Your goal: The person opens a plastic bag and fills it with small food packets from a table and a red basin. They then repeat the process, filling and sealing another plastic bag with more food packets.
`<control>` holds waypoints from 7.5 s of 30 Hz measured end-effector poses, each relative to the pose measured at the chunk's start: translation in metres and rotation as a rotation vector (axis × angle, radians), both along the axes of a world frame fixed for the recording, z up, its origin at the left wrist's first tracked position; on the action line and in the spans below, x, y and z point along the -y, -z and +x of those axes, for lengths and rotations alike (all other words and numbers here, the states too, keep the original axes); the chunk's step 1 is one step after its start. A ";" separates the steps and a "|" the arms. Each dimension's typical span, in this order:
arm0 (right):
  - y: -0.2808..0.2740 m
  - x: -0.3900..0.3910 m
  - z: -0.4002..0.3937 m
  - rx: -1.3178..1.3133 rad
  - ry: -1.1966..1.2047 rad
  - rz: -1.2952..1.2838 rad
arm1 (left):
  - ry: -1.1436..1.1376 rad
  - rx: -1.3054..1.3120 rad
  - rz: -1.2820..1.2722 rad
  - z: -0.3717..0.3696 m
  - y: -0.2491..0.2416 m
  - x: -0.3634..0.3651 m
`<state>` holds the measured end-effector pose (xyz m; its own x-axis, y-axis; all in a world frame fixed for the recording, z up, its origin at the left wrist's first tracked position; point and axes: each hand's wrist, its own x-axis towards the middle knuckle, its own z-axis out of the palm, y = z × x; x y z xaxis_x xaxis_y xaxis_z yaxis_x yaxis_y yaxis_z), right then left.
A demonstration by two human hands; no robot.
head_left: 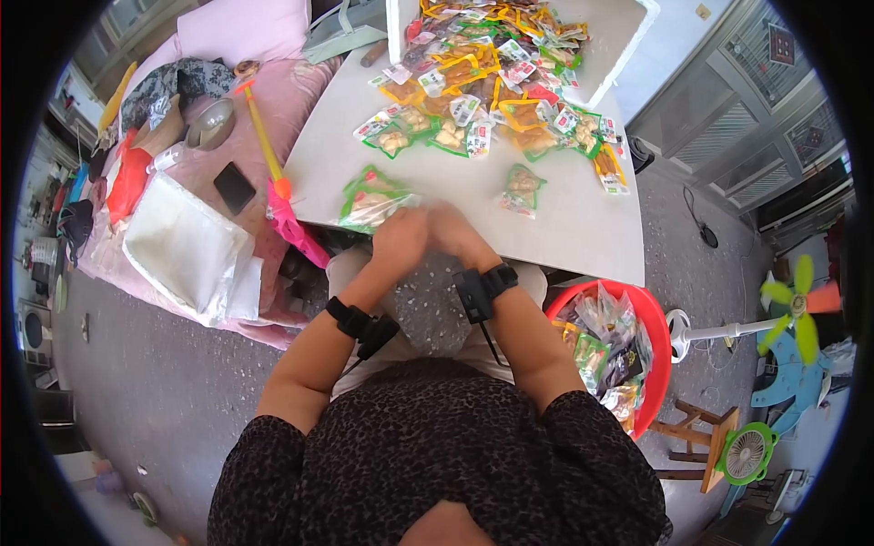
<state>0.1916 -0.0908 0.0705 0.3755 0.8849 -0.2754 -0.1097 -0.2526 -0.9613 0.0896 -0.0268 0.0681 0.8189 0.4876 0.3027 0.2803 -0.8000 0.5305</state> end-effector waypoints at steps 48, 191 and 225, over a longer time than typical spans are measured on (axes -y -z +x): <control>0.012 0.050 0.173 1.349 0.159 -0.094 | 0.291 0.245 0.311 0.028 0.050 -0.018; 0.001 0.012 0.190 0.015 0.483 0.159 | 0.267 0.164 0.227 0.041 0.050 -0.022; 0.026 0.090 0.044 -0.224 0.763 0.468 | 0.196 -0.152 0.414 -0.001 0.036 -0.072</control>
<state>0.2356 -0.1808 0.0442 0.8842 0.4586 -0.0886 -0.2823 0.3736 -0.8836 0.0887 0.0456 0.0323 0.9333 0.1835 0.3087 0.1530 -0.9808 0.1206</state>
